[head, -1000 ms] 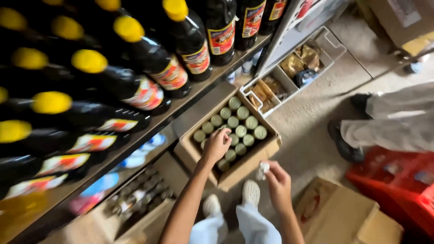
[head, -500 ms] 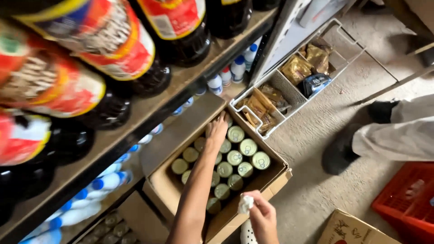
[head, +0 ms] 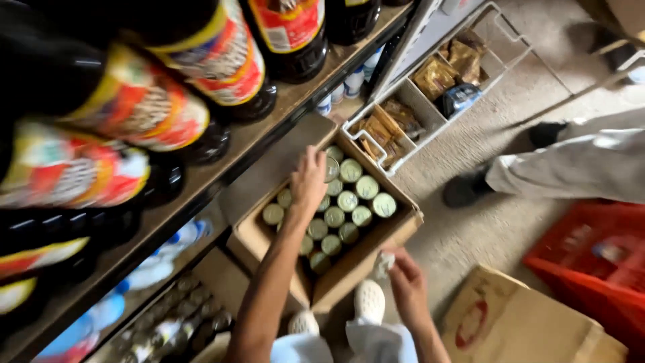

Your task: Wiping canned goods with a cloth and placing them on grocery shelves.

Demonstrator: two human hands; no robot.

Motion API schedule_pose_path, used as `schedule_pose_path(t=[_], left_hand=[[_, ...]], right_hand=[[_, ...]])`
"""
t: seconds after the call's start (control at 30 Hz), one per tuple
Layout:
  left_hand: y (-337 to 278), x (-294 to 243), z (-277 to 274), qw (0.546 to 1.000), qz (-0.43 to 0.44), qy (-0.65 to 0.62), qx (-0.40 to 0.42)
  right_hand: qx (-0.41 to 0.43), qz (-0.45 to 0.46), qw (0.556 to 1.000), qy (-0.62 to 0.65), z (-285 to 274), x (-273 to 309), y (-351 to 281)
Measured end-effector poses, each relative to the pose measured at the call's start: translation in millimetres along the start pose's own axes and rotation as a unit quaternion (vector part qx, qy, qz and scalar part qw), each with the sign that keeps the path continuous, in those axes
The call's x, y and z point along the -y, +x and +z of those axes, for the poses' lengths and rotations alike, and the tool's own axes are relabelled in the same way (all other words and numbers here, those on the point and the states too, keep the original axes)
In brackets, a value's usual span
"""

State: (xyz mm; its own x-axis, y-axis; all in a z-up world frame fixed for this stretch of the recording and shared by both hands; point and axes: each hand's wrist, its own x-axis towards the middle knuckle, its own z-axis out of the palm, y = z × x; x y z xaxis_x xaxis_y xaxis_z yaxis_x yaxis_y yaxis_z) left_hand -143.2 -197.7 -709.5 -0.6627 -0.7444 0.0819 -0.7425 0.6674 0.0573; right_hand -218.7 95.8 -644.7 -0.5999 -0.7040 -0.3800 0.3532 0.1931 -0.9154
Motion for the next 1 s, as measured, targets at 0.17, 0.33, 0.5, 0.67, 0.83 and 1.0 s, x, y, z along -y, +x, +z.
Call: schedule_pose_path(t=[0.17,0.33,0.5,0.67,0.83,1.0], left_hand=[[-61.1,16.1,-151.5,0.893,-0.055,-0.444,-0.049],[-116.4,0.9,-320.9,0.53,-0.141,-0.836,-0.01],[-153.0,-50.3,-511.5,0.395,-0.183,-0.897,-0.073],[-177.3,-54.6,-612.0,0.433,-0.148,-0.875,-0.156],[-189.7,-48.8,-651.0,0.551,-0.199,-0.783,-0.209],[-160.3,-64.1,-709.0,0.48,-0.234,-0.818,-0.215]], right_hand=[[0.025,-0.065,0.998,0.008,23.6,128.2,-42.0],[0.053,-0.209,0.976,-0.041,94.9,301.4,-115.0],[0.041,-0.449,0.872,-0.192,159.3,439.6,-214.1],[0.043,-0.605,0.738,-0.296,189.7,478.3,-285.0],[0.171,-0.618,0.687,-0.342,189.9,481.8,-295.5],[0.215,-0.596,0.7,-0.329,200.4,547.9,-278.8]])
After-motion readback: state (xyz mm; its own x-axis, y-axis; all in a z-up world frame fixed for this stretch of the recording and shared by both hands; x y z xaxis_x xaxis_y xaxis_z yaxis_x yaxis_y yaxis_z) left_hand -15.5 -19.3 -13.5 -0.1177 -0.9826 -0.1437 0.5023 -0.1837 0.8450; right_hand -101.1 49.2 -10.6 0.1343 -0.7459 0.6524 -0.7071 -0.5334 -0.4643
